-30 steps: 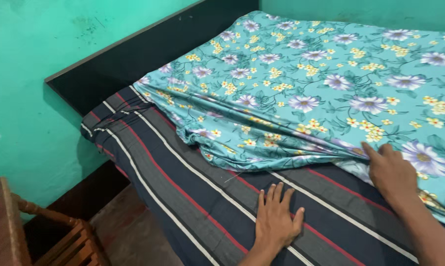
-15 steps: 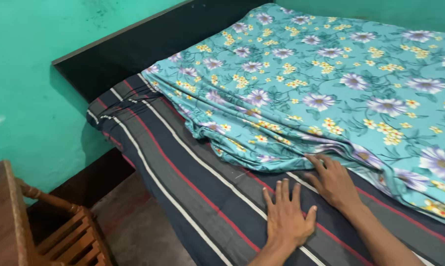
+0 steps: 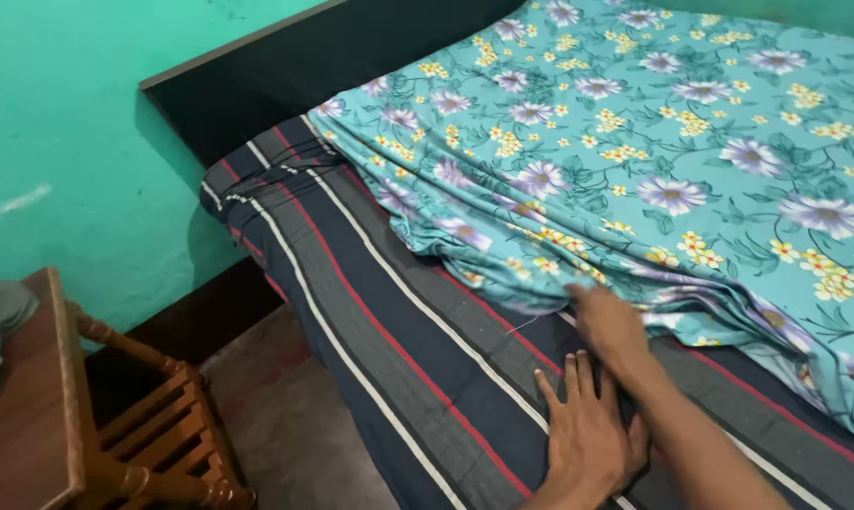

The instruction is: The person folds a floral-patterned bed sheet on a bed. They repeatedly fold the sheet from one side to the other, smoothing it with their hands, and continue folding until the sheet is compacted into a smaller bundle.

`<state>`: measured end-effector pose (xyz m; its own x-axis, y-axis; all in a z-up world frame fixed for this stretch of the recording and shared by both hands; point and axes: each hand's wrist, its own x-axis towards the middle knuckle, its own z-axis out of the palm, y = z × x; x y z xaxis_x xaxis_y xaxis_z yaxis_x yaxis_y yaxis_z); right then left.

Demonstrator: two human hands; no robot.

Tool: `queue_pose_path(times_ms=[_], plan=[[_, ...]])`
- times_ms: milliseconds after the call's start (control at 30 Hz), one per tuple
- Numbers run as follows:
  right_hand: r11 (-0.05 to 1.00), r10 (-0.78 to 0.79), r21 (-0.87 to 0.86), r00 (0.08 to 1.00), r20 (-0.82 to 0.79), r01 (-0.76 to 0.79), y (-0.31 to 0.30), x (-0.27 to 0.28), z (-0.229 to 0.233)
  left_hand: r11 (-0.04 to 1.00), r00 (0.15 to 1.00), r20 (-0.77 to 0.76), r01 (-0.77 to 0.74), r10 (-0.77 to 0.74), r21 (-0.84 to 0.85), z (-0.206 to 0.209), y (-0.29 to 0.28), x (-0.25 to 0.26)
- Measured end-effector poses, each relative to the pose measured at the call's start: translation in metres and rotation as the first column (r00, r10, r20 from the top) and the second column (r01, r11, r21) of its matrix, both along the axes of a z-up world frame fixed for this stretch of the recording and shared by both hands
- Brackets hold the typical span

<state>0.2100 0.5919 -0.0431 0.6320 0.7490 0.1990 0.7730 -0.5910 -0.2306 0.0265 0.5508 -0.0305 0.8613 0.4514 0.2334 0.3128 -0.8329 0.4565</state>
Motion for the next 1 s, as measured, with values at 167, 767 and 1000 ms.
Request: queue_pose_path(times_ms=[167,767,1000], plan=[[0.883,-0.080,0.454,0.914,0.397,-0.120,-0.023,0.058,0.022,0.994,1.000,0.000,-0.004,0.004,-0.112,0.007,0.000,0.000],[0.953,0.211,0.186,0.964,0.165,-0.240,-0.165,-0.005,-0.010,0.999,0.992,-0.123,-0.038,0.041,0.026,0.022,-0.003,0.003],[0.994,0.105,0.032,0.994,0.032,-0.106,-0.288,-0.054,0.023,0.987,0.994,-0.093,-0.050,0.065,0.152,0.011,-0.006,0.003]])
